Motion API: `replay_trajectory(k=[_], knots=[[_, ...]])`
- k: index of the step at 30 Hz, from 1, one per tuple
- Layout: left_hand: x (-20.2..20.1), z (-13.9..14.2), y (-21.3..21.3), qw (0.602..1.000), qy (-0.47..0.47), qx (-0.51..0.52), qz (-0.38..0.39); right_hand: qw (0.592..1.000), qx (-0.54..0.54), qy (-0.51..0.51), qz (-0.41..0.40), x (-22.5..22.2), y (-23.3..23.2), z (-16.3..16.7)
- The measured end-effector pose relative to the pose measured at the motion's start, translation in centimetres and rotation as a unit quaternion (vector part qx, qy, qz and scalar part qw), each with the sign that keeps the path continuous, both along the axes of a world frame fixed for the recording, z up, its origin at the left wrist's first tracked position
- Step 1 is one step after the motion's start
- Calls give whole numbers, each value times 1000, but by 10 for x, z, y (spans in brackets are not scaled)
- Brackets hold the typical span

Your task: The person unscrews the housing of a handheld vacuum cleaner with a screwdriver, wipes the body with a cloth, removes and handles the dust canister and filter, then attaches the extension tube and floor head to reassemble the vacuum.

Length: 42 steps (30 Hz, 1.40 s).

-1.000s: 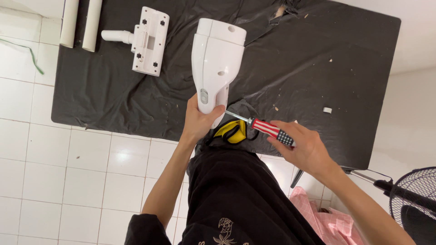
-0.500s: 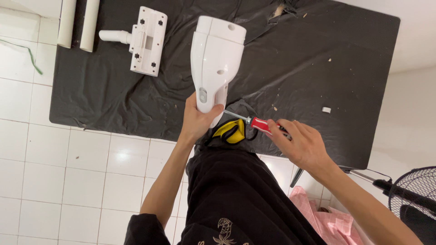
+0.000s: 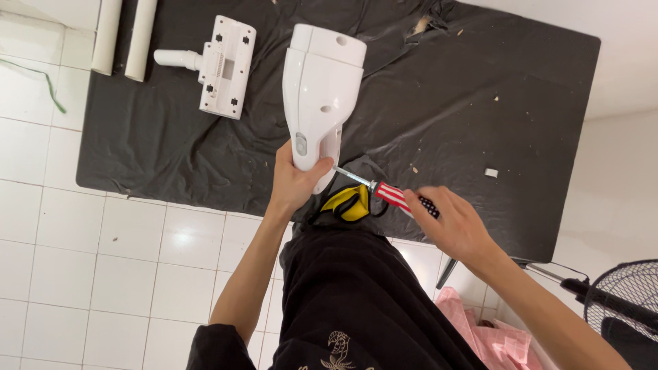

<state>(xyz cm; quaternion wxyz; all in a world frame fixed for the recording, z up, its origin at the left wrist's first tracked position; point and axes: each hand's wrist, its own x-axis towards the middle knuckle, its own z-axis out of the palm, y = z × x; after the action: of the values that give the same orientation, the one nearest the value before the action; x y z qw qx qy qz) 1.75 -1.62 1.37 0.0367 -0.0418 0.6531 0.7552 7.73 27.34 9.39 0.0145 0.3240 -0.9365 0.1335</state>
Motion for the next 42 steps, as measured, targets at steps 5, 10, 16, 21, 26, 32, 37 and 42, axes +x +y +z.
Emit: replay_trajectory(k=[5, 10, 16, 21, 26, 32, 37, 42], knots=[[2, 2, 2, 1000, -1, -13, -12, 852, -148, -399, -304, -13, -10, 4], [3, -1, 3, 1000, 7, -14, -14, 848, -181, -414, -276, -11, -11, 8], [1, -7, 2, 1000, -1, 20, -5, 993, -9, 110, 30, -4, -9, 11], [3, -6, 5, 1000, 10, 10, -11, 890, -157, -329, -274, -8, -17, 10], [4, -8, 6, 1000, 14, 0, -21, 880, -172, -374, -237, -7, -18, 7], [2, -13, 7, 1000, 0, 20, -2, 987, -3, 159, 20, 2, -12, -2], [6, -12, 7, 1000, -18, 13, 3, 931, -157, -218, -246, -5, -14, -12], [7, -15, 6, 1000, 18, -14, -1, 824, -286, -402, -279, -9, -15, -4]])
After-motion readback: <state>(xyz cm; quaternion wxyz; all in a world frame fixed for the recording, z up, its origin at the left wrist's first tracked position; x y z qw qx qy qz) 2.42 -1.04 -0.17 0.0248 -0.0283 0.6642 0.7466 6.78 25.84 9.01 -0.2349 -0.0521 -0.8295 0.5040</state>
